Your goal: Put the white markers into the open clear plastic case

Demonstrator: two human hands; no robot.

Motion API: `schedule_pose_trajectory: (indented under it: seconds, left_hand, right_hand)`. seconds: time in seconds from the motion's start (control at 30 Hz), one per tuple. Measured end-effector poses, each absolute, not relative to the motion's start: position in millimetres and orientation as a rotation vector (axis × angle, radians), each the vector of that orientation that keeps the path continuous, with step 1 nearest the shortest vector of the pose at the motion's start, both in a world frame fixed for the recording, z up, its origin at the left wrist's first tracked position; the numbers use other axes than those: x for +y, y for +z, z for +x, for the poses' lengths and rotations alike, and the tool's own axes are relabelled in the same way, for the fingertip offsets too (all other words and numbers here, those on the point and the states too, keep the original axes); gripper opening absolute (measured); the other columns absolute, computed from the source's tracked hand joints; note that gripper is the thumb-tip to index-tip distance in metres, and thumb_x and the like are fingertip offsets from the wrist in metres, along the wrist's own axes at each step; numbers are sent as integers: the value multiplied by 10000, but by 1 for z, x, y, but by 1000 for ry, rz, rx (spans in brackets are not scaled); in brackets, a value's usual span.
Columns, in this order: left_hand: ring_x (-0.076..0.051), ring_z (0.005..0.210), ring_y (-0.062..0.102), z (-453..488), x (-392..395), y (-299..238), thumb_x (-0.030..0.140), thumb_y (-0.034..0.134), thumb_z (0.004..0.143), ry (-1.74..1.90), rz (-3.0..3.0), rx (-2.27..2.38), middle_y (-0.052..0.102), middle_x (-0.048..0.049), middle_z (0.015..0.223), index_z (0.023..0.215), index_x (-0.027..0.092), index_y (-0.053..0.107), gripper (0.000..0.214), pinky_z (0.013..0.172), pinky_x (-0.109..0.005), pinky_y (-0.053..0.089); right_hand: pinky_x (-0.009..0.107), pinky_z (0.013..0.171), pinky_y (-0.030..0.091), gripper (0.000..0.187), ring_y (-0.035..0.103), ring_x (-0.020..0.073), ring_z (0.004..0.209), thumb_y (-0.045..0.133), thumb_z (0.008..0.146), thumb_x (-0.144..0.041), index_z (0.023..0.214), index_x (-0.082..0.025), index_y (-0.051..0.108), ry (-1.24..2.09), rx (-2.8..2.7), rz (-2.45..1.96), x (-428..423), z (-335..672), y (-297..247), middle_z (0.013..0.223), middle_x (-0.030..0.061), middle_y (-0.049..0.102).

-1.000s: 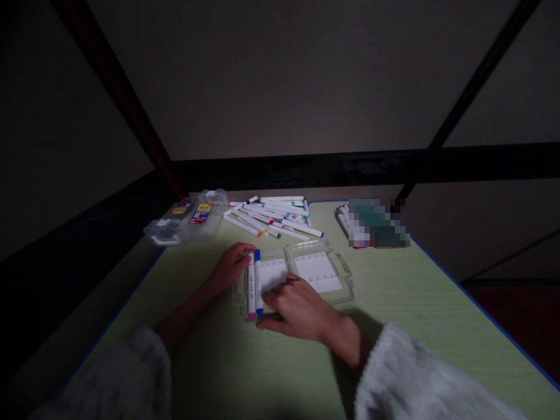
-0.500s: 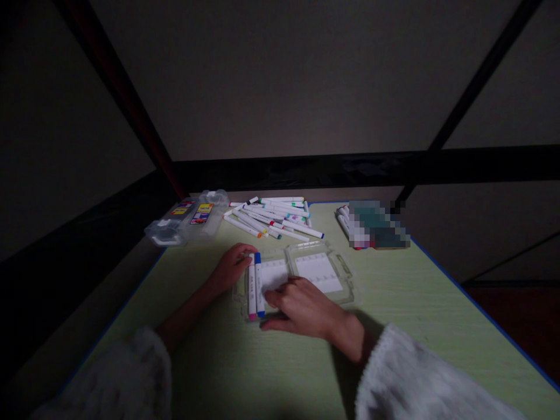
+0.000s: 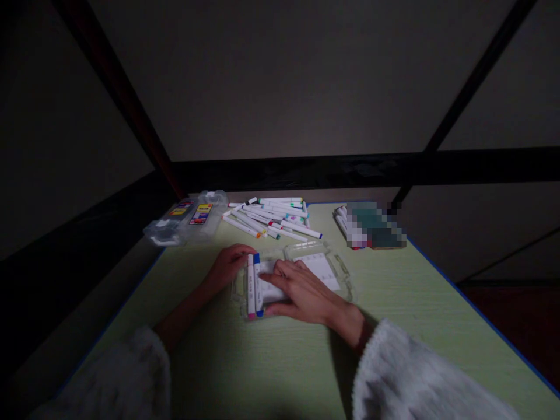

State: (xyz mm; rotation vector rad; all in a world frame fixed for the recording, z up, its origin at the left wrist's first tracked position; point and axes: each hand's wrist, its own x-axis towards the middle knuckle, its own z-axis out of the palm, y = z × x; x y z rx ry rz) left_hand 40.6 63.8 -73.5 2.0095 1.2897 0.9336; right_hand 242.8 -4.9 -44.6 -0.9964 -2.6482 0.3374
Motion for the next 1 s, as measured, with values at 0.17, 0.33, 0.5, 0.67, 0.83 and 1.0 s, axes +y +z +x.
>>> schedule_pose_trajectory:
  seconds: [0.17,0.33,0.5,0.67,0.83,1.0]
  left_hand:
    - [-135,819,592,39,65,-72,27,422,671,972,2035,1232,661,-42,810,702,140,660,265,804,-269,453]
    - [-132,819,593,39,65,-72,18,436,675,972,2078,1228,658,-47,813,701,139,670,266,799,-261,454]
    - [-128,811,590,40,65,-73,9,445,674,960,2089,1241,653,-43,807,703,141,671,264,796,-257,454]
    - [-132,819,590,40,65,-73,8,446,677,962,2088,1244,652,-49,817,711,136,673,263,798,-262,454]
    - [-125,808,590,39,66,-74,3,448,673,976,2089,1240,652,-37,803,696,147,669,265,791,-256,455]
    - [-128,804,591,39,67,-75,6,449,672,988,2083,1213,651,-35,793,680,150,663,258,785,-261,459]
  right_hand:
    - [352,730,343,559,429,211,854,380,801,-558,1228,-205,445,349,-2674,-992,-4,242,-45,924,76,467]
    - [348,727,336,536,425,209,859,368,807,-558,1210,-220,469,353,-2689,-988,-4,242,-45,932,75,461]
    - [349,733,336,538,423,211,867,382,804,-553,1204,-207,479,348,-2686,-977,-4,242,-46,935,81,466]
    - [347,722,345,545,422,206,846,375,803,-558,1212,-212,472,351,-2691,-978,-4,242,-45,915,75,463]
    - [349,725,346,541,424,207,841,385,803,-548,1217,-210,469,345,-2715,-984,-4,242,-44,908,75,466]
    - [348,733,341,539,431,212,856,385,806,-544,1209,-199,481,349,-2720,-977,-4,241,-41,917,84,481]
